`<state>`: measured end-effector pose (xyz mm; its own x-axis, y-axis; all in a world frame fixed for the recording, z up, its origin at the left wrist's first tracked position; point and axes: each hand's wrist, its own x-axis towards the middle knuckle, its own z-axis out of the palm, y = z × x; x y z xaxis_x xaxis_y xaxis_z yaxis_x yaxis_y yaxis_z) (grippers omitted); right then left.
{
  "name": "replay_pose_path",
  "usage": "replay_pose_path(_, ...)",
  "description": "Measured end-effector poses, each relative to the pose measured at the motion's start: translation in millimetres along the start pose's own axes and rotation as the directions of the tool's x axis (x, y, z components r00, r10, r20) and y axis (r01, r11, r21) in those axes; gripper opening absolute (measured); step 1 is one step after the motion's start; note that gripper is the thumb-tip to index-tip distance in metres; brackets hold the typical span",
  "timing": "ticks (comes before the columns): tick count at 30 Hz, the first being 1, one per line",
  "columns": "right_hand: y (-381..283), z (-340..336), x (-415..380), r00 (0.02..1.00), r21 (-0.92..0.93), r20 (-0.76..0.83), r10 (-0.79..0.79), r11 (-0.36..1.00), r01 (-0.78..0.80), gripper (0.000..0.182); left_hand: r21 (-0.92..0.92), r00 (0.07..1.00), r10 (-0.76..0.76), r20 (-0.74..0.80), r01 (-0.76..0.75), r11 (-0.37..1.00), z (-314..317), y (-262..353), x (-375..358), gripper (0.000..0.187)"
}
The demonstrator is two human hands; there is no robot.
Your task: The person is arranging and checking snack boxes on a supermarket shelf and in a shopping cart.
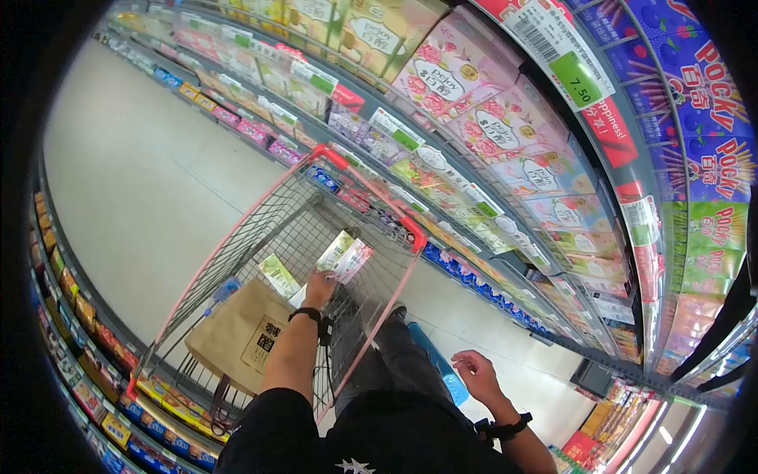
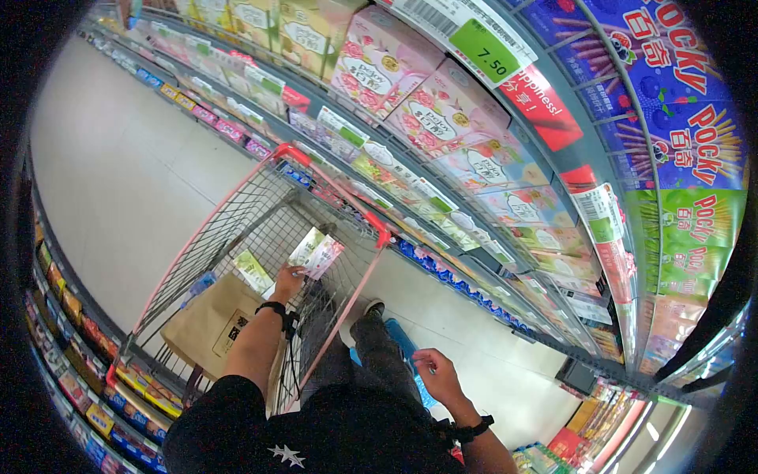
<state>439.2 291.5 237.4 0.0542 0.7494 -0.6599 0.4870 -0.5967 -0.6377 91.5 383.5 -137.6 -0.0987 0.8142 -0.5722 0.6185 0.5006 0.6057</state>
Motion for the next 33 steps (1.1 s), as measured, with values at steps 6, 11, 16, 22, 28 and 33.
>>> replay_pose_path(6,3.9,-3.5,-12.6,1.000,-0.063,-0.009,-0.013,0.998,0.013,0.020,-0.096,0.990,0.044,0.132,-0.031,0.995,44.7,-27.4,27.2,0.030)
replay_pose_path(11,11.7,-8.7,-15.2,0.999,-0.033,-0.043,-0.023,0.999,0.022,0.020,-0.094,0.993,0.036,0.115,-0.025,0.995,74.3,-30.2,35.4,0.032)
replay_pose_path(16,21.6,-11.3,-25.6,0.997,0.003,-0.073,-0.001,1.000,0.001,0.020,-0.110,0.986,0.058,0.155,-0.041,0.993,70.2,-21.2,37.2,0.035)
replay_pose_path(22,36.9,-2.0,-30.7,0.998,-0.001,-0.054,0.020,1.000,-0.020,0.017,-0.106,0.972,0.194,0.135,-0.180,0.978,84.8,-28.0,59.3,0.037)
replay_pose_path(28,48.2,2.9,-24.0,0.996,0.034,-0.061,0.071,0.997,-0.069,0.020,-0.045,0.988,0.113,0.106,-0.109,0.993,82.4,-7.9,69.5,0.035)
replay_pose_path(33,42.7,9.1,-27.7,0.999,0.004,-0.021,0.049,0.999,-0.049,0.019,0.009,0.969,0.098,0.227,-0.103,0.995,74.2,-7.9,53.6,0.034)
